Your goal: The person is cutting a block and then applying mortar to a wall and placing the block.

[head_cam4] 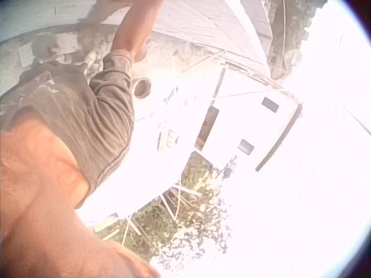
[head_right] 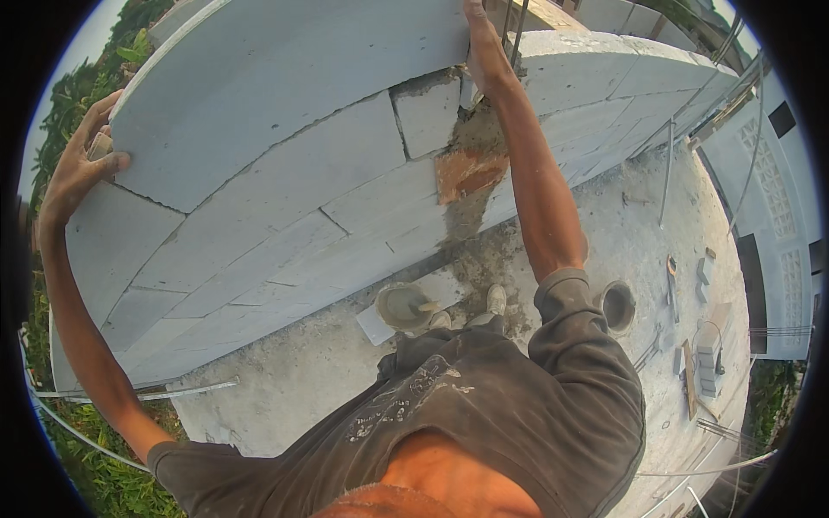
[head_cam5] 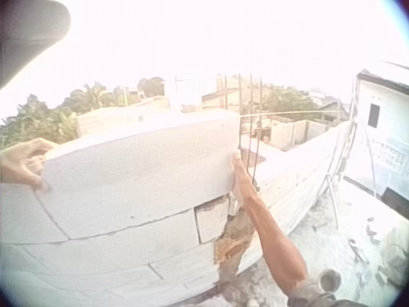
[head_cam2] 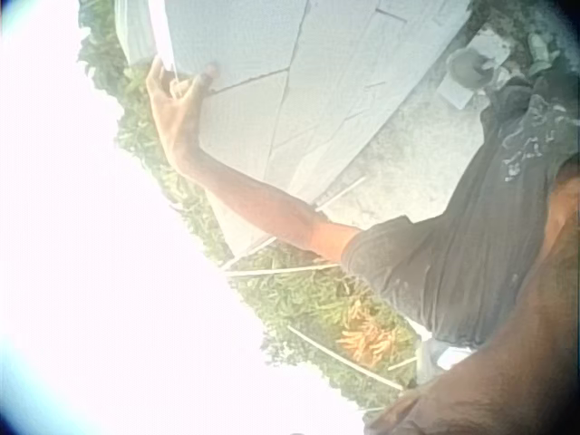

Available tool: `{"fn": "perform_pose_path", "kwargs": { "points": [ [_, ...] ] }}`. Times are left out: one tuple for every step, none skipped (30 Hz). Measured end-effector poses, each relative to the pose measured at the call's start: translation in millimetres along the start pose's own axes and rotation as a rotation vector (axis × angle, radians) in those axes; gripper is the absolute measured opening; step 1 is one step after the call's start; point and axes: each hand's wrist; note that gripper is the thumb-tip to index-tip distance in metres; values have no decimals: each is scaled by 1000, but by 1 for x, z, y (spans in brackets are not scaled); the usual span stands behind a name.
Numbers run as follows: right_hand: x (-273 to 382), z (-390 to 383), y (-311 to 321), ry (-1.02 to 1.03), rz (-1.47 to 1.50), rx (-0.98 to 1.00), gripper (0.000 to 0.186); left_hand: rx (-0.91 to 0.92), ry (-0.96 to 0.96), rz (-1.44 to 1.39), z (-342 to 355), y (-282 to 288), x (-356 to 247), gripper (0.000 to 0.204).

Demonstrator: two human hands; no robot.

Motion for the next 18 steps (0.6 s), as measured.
{"fn": "perform_pose_path", "kwargs": {
  "points": [
    [2, -1, -1, 11, -19, 26, 77, -7, -13, 11, -1, -1, -1, 111],
    [4, -1, -3, 22, -38, 53, 79, -15, -25, 22, -2, 0, 0, 110],
    [6, -1, -2, 31, -60, 82, 82, -19, -21, 25, -2, 0, 1, 110],
    [7, -1, -2, 39, -82, 112, 84, -12, -24, 9, -1, 0, 3, 110],
    [6, 1, 1, 37, -78, 117, 84, -3, -27, -6, 0, 0, 4, 109],
    [5, 1, 2, 20, -160, 90, 83, -7, -21, 3, 0, 1, 3, 109],
    [5, 1, 3, 3, -242, 62, 83, 4, -23, 8, 1, 1, 1, 108],
    [7, 2, 9, -23, -207, 149, 84, 17, -24, 12, 3, 0, -2, 107],
    [5, 3, 11, -27, -199, 156, 84, 16, -16, 20, 7, -4, -1, 107],
    [6, 2, 9, -21, -180, 145, 84, 2, -53, 11, 5, -5, 3, 107],
    [8, 2, 7, -15, -163, 134, 84, -11, -92, 0, 5, -5, 9, 107],
    [7, 3, 5, -45, -159, 163, 85, 4, -86, -6, 6, -2, 16, 107],
    [4, 5, 5, -54, -142, 179, 85, -2, -68, 10, 6, 1, 16, 107],
    [-1, 9, 3, -41, -154, 94, 85, -19, -88, 27, 6, 3, 15, 107],
    [-9, 10, -2, -34, -168, 15, 85, -34, -101, 44, 5, 5, 20, 107],
    [-1, 6, -6, -46, -144, 106, 88, -28, -108, 82, 6, 5, 26, 100],
    [0, 7, -6, -56, -133, 127, 88, -32, -85, 93, 5, 9, 31, 100],
    [-2, 9, -1, -53, -186, 95, 88, -15, -54, 120, 2, 11, 24, 100]
  ]
}}
Point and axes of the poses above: each hand's wrist, its own z-axis towards the middle knuckle, its own y-axis out of the back of the hand, x = y × z, and after that the axes turned 14 degrees about -x, right-handed
